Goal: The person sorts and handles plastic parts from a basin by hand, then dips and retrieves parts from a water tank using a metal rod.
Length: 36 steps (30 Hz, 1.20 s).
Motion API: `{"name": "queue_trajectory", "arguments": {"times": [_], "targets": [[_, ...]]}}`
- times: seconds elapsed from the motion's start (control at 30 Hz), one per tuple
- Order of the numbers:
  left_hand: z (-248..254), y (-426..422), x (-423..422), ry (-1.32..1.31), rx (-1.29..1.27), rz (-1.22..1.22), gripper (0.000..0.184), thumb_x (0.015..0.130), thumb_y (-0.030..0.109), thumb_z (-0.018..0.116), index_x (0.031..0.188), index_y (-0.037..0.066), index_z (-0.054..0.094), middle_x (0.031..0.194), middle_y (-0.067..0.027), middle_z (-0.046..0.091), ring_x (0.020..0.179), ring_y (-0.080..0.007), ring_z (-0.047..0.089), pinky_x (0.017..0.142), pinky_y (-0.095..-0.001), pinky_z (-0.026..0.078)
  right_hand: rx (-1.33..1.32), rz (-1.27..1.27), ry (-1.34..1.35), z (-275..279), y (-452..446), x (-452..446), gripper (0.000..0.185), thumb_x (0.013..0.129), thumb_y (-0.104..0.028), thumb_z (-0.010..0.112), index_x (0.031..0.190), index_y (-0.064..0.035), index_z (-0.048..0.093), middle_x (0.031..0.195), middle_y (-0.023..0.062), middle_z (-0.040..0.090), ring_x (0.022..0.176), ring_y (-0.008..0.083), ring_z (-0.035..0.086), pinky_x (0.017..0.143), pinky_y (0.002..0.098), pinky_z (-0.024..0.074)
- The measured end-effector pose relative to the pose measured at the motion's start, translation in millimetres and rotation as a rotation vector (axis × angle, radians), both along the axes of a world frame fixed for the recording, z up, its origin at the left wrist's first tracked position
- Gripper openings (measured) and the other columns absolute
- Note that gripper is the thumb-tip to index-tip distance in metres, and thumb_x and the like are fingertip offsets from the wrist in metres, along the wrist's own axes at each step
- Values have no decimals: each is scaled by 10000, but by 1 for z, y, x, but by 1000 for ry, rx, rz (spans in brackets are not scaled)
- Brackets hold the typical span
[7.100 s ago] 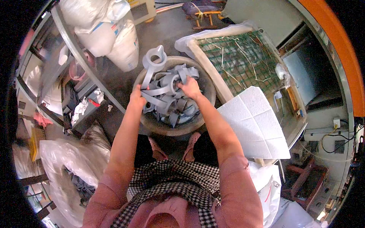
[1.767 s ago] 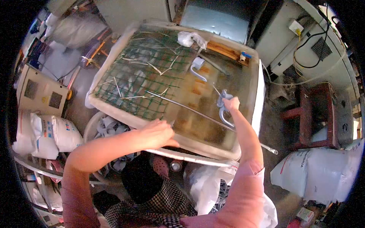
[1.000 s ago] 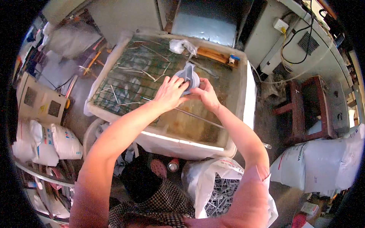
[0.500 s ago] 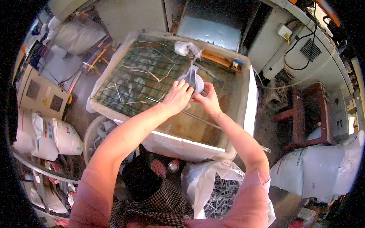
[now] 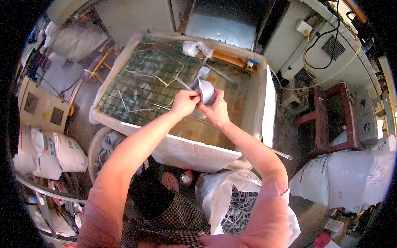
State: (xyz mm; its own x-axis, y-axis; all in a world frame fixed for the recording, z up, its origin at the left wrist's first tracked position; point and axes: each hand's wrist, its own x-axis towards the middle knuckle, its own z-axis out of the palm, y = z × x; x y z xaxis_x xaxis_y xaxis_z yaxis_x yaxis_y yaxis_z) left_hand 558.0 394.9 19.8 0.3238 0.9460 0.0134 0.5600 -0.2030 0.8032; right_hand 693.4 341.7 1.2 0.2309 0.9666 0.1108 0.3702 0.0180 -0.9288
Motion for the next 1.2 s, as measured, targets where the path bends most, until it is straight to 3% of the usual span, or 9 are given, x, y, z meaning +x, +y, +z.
{"name": "queue_trajectory", "arguments": {"times": [0.07,0.27,0.4,0.5,0.6,0.8,0.87,0.93,1.2], "targets": [[-8,-1,2,75,277,-27,128,741,111,612,842,87,687,717,-144,634,637,-266,625,639,-360,494,70,-66,-135,-1,2,-9,657,663,-262,736,1114,34,361,952,258,587,876,362,607,777,381,487],[-11,17,-3,-879,-673,293,173,733,66,643,870,-39,637,761,-69,645,641,-172,625,554,-266,518,42,-58,180,-40,21,4,667,651,-237,714,1132,56,356,1007,259,569,929,323,589,826,368,466],[6,20,-13,-787,-772,425,160,770,114,609,845,-25,634,723,-68,630,608,-145,604,538,-261,508,-75,-215,89,-61,31,33,649,675,-246,690,1138,54,348,1004,232,571,916,320,589,832,365,471],[30,2,-8,-471,-510,218,152,798,159,605,841,16,636,695,-42,608,601,-119,582,531,-241,482,-182,-220,260,-59,31,41,777,677,-331,723,1210,64,319,1067,252,557,997,337,566,891,366,449],[60,-47,-4,-488,-321,48,129,797,124,605,785,-3,625,650,-64,610,561,-124,575,529,-258,477,-150,-119,-418,-72,24,67,986,654,-447,753,1357,30,252,1229,241,493,1158,329,476,995,367,368],[100,-220,0,-407,-258,-617,81,825,44,596,893,13,627,853,-79,607,775,-163,601,677,-284,493,-830,290,-227,-42,-63,147,501,770,-332,674,1132,-7,554,1039,174,616,905,278,610,807,386,481],[85,-271,16,-362,-256,-787,111,803,66,623,904,21,635,894,-117,600,817,-239,612,720,-326,502,-593,649,-1022,-59,-92,168,485,781,-322,638,1137,-6,549,997,196,615,918,309,601,818,398,476],[45,-316,32,-352,-245,-876,209,769,86,647,972,42,628,1012,-174,566,893,-318,590,786,-365,495,-915,715,-1045,-52,-114,163,504,788,-331,615,1166,-9,531,1074,232,567,1014,369,552,854,420,458],[88,-253,-18,12,365,-529,427,776,145,638,1170,25,523,1240,-246,421,1111,-390,454,910,-424,427,-711,386,-1208,-102,-145,162,497,834,-201,559,1286,-89,387,1185,197,474,1090,337,500,899,439,427]]}}
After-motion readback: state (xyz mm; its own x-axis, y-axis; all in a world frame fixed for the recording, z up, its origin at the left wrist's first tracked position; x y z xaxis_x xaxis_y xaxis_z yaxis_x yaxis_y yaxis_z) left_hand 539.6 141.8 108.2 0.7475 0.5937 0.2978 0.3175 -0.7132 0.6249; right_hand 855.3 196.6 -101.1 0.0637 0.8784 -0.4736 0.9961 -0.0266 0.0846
